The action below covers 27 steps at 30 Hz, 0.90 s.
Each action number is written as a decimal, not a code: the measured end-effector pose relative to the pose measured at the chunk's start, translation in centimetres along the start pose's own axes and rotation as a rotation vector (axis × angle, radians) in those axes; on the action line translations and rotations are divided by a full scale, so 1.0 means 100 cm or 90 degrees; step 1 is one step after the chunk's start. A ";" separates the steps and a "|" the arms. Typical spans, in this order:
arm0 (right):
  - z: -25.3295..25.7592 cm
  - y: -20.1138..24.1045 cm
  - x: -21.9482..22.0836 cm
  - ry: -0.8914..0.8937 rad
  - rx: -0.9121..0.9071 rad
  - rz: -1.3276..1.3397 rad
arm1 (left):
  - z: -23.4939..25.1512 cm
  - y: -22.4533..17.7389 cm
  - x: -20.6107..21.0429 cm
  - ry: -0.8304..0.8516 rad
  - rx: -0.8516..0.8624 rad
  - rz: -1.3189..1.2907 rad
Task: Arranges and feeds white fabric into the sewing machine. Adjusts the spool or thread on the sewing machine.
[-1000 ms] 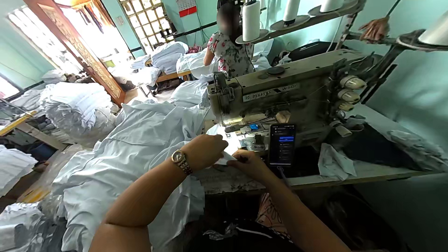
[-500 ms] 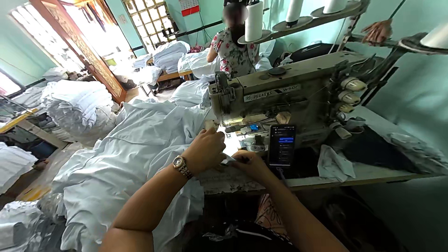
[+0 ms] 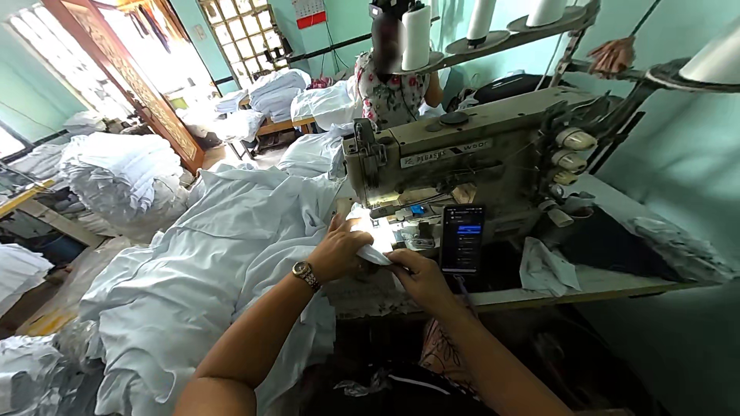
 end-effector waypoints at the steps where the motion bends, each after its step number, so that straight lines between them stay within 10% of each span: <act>1: 0.005 -0.001 0.000 0.007 0.001 -0.024 | 0.002 0.002 0.001 -0.009 0.000 0.024; 27: 0.026 -0.005 0.013 0.063 0.034 -0.195 | 0.023 0.023 0.004 0.004 -0.084 0.141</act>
Point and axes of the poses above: each hand's wrist, its own z-axis towards the middle knuckle, its own x-axis out of the palm, y = z × x, the point moved 7 cm from there along z, towards the middle knuckle, and after that the axes turned 3 degrees about -x, right-handed, at the moved point
